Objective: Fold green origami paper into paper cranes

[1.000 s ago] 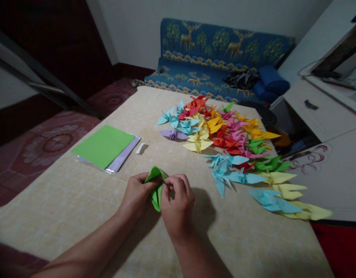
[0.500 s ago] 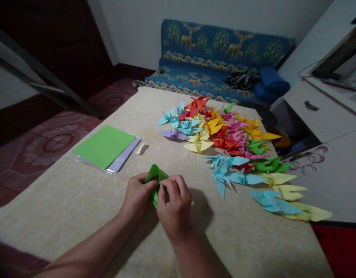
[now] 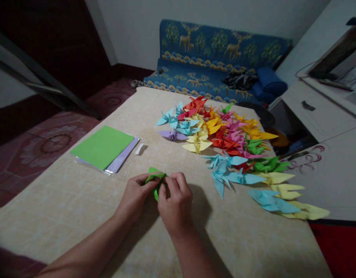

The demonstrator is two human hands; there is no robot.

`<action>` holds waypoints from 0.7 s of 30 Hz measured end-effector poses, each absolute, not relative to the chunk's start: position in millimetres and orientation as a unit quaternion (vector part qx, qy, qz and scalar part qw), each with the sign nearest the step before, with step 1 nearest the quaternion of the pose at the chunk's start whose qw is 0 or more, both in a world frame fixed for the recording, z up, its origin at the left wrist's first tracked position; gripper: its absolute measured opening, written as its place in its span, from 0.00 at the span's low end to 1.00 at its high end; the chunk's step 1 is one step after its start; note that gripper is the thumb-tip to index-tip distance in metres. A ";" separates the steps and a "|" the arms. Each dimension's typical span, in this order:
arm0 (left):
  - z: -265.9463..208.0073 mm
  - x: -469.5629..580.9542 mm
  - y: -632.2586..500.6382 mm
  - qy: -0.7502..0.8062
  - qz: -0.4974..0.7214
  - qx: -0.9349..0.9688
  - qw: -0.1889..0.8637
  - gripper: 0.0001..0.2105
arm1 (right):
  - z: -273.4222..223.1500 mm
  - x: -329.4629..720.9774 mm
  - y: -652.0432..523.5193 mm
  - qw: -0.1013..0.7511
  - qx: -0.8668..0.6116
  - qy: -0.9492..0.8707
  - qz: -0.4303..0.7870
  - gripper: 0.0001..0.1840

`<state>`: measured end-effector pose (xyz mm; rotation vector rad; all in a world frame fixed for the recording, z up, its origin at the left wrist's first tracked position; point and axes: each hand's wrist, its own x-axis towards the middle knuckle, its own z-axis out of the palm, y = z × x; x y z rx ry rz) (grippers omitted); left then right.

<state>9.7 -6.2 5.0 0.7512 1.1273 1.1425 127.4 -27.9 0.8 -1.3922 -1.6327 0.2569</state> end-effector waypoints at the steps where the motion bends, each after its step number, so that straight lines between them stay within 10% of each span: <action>1: 5.5 9.4 -6.2 0.493 0.496 0.328 0.635 0.11 | 1.1 127.3 -27.8 0.473 -0.568 -0.666 0.106 0.09; 21: 2.7 6.6 -0.9 0.495 0.457 0.317 0.668 0.10 | 7.2 137.5 -32.3 0.556 -0.568 -0.522 0.311 0.08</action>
